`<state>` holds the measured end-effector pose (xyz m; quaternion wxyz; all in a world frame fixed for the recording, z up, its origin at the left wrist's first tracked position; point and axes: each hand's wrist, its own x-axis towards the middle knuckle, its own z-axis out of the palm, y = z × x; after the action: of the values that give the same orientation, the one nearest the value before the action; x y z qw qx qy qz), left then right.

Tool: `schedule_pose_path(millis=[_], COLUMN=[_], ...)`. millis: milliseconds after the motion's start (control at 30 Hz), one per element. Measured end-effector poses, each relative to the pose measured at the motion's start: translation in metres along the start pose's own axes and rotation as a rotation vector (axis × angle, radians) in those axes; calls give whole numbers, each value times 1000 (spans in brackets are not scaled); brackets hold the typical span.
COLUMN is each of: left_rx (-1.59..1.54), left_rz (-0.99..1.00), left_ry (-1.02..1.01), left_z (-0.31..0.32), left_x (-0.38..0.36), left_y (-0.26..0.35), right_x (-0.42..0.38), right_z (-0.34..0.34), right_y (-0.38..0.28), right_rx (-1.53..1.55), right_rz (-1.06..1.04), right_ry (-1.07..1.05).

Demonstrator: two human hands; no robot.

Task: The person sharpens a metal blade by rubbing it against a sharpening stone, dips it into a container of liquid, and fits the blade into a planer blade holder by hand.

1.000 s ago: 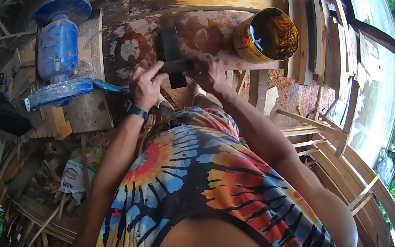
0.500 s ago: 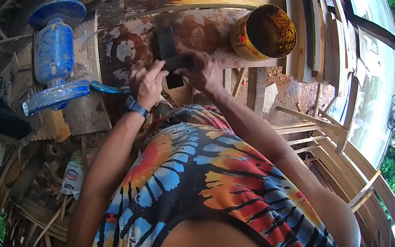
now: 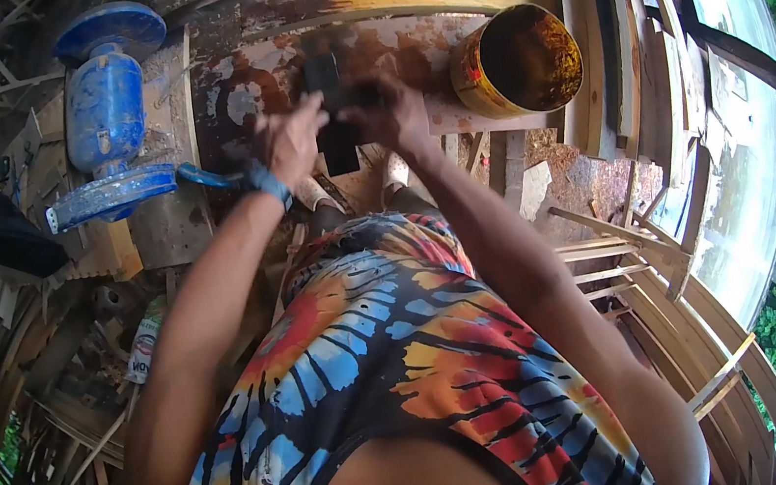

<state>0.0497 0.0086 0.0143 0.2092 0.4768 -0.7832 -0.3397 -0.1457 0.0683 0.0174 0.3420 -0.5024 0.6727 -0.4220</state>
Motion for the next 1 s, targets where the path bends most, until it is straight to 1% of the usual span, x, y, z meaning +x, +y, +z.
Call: schedule_pose_path(millis=[33, 67, 100, 133, 200, 233, 267, 333, 367, 400, 467, 533, 567, 600, 667, 733, 767, 867, 900, 933, 1000], left_rx=[125, -14, -151, 174, 204, 192, 266, 253, 279, 241, 322, 253, 271, 278, 292, 336, 366, 84, 403, 460, 405], left_rz=[-32, 19, 73, 40, 191, 140, 65, 80, 86, 113, 154, 63, 21, 216, 82, 148, 206, 180, 160, 203, 208], left_ry=[-66, -38, -17, -37, 136, 53, -52, -65, -70, -77, -18, -122, -152, 15, -155, -106, -60, -51, -154, -107, -102], left_z=[-15, -7, -9, -22, 5, -1, -7, -13, -9, -7, -13, -19, -26, -5, -10, -8, -7, 2, -20, -17, -19], left_x=[15, 26, 38, 39, 17, -2, -23, -34, -27, -12, 30, 54, 50, 39, 2, -29, -28, 15, 38, 53, 60], left_y=[17, 1, -1, 17, -16, -1, 11, 24, 21, 6, 9, 16, 24, -6, 15, 21, 18, -3, 25, 23, 16], right_x=[25, 34, 33, 32, 22, -4, -20, -27, -31, -19, 22, 32, 35, 29, -6, -37, -36, 1, 23, 31, 42], right_z=[-4, -8, -8, -7, -7, -5, -3, -2, -3, -3, -3, -9, -11, -11, -10, -7, -4, -3, 0, -1, -4], right_y=[-7, -10, -9, -9, -5, 2, 3, -8, -11, -9, -2, -17, -22, -23, -21, -25, -24, -12, -4, 0, 0], right_rx=[-72, -147, -136, -124, -79, -48, -11, -80, -118, -113, -103, -99, -94, -89, -86, -103, -177, -67, -123, -128, -133], right_rz=[-49, -100, -101, -101, -73, -44, -14, 10, 30, -23, -121, -65, -39, -35, -31, 112, 84, -39, -105, -102, -111], right_ry=[4, 10, 12, 13, 17, 13, 8, 43, 63, 72, 88, 75, 72, 75, 74, 79, 106, 152, 173, 176, 191])
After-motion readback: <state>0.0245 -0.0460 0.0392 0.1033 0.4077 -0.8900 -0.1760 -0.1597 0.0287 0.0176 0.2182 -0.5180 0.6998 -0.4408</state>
